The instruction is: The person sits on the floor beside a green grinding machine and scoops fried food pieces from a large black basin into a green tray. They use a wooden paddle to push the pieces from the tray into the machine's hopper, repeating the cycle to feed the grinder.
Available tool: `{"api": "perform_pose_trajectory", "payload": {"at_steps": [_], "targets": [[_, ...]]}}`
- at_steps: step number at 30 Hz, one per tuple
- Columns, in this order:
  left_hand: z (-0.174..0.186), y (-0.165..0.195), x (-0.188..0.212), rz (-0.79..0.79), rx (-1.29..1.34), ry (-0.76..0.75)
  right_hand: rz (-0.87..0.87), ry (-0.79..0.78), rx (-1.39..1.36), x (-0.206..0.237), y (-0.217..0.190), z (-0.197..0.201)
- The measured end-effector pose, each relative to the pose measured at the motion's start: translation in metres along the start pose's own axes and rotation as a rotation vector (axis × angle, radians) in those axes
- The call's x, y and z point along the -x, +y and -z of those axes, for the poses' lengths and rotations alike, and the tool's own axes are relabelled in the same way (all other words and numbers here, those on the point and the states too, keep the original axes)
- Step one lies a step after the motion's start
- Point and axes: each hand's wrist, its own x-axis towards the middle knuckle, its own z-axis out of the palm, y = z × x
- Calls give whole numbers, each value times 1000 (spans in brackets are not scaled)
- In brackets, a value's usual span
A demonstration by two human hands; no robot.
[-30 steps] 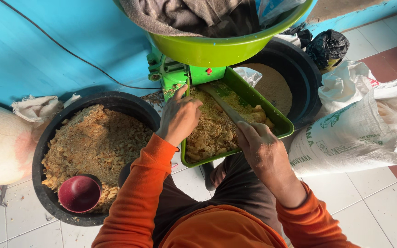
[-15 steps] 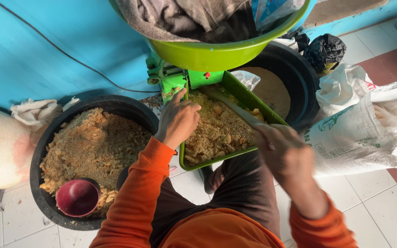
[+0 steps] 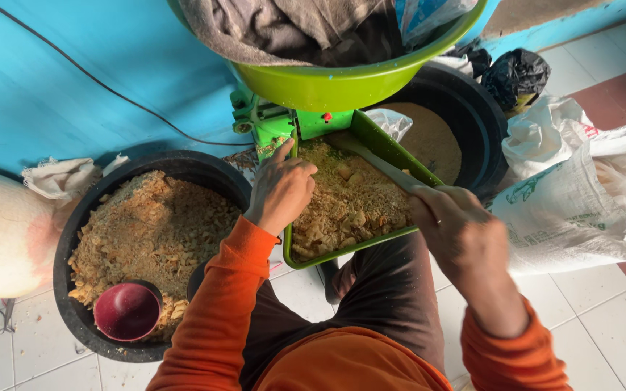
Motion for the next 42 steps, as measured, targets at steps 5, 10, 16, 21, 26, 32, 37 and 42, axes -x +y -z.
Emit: {"api": "perform_pose_trajectory", "payload": {"at_steps": [5,10,16,21,26,32,37,42], "targets": [[-2,-2,0,17,19,-31,-18,-46,-32,4,-13,11],[-3,-2,2,22,17,-15,-76,-138,26,-3,-12,-25],[-5,-1,0,9,-30,-35,-25,-43,57,-4,4,33],[-5,1,1,-1,-88,-48,-140,-159,46,-12,-3,73],[-3,0,1,10,-69,-37,-96,-184,131,-15,-4,22],[-5,-2,3,3,-67,-23,-63,-144,118,-3,0,-16],[-8,-3,3,24,-50,-41,-50,-118,113,-9,3,-39],[-8,-3,2,17,-53,-30,-35,-90,61,-9,5,-22]]}}
